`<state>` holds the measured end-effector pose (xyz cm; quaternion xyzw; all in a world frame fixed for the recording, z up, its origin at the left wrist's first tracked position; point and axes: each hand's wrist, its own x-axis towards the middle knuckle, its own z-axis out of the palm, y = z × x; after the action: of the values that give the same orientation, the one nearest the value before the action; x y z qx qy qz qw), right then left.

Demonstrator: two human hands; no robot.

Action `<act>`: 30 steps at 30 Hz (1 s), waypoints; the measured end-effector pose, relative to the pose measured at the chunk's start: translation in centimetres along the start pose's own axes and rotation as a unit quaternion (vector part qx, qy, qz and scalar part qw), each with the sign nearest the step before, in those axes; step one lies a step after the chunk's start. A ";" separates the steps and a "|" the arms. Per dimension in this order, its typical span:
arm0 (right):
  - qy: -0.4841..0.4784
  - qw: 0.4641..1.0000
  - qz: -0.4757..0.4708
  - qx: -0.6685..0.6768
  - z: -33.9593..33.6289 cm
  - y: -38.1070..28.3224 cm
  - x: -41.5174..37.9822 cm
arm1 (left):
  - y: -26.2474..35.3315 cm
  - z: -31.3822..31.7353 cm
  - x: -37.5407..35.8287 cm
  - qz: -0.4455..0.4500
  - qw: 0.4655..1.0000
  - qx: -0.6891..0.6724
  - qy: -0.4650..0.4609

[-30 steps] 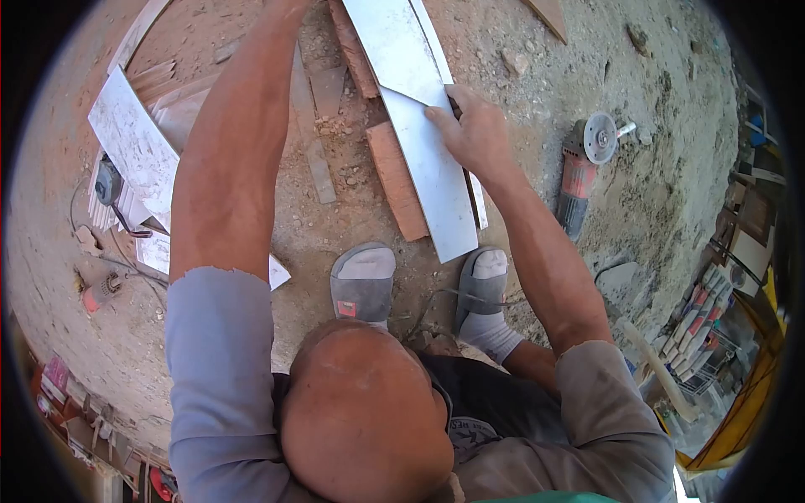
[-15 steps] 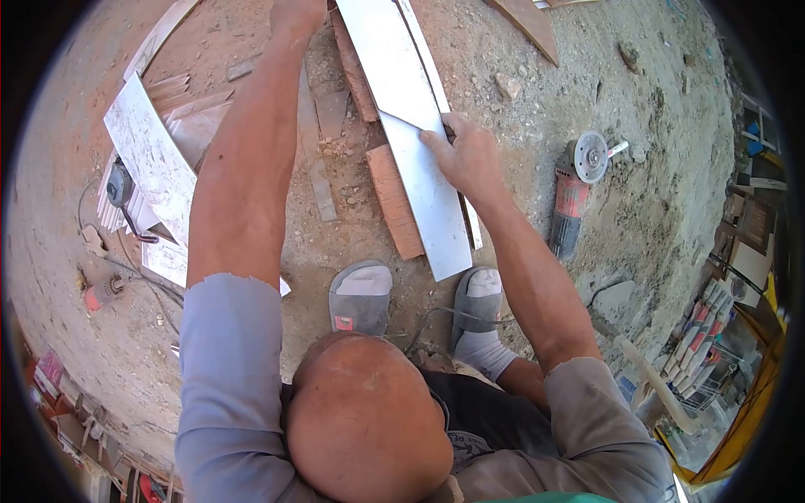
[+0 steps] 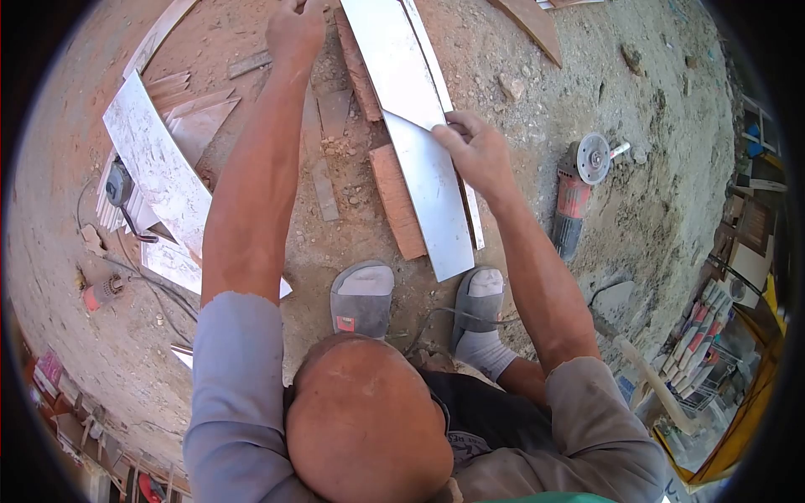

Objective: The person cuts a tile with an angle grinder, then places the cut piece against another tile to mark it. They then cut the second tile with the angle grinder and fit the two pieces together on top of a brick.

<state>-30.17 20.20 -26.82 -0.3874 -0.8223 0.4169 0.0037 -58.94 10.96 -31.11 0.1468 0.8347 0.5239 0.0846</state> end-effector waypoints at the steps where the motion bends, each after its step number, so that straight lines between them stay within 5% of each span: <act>1: 0.015 0.998 0.020 0.055 -0.4 0.4 0.1 | 0.2 -0.7 -1.4 0.011 1.000 0.008 0.023; 5: 0.018 0.976 0.096 0.194 -1.9 2.7 -1.2 | -0.2 -3.2 -7.3 0.011 0.999 -0.041 0.027; 16: 0.053 0.995 0.033 0.078 0.0 1.2 -3.2 | 1.5 -4.3 -14.2 -0.014 0.998 -0.014 -0.064; 19: 0.047 0.998 0.011 0.049 -0.3 1.1 -3.1 | 2.1 -4.0 -15.9 0.036 0.987 0.089 -0.130; 21: 0.040 0.998 0.012 0.043 -0.3 1.3 -3.3 | 2.4 -3.6 -18.0 0.184 0.959 0.100 -0.193; 22: 0.040 0.998 0.013 0.045 -0.1 1.6 -3.3 | 2.7 -3.4 -19.0 0.183 0.959 0.100 -0.194; 24: 0.038 0.998 0.014 0.049 0.1 1.6 -3.5 | 3.5 -3.1 -20.5 0.177 0.913 0.136 -0.342; 30: 0.041 0.998 0.018 0.054 0.0 1.4 -3.7 | 5.6 -2.0 -20.6 0.185 0.867 0.254 -0.386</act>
<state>-26.68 18.37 -26.63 -0.4183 -0.7903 0.4448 0.0504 -39.23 4.61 -25.46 0.5057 0.7971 0.2011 0.2616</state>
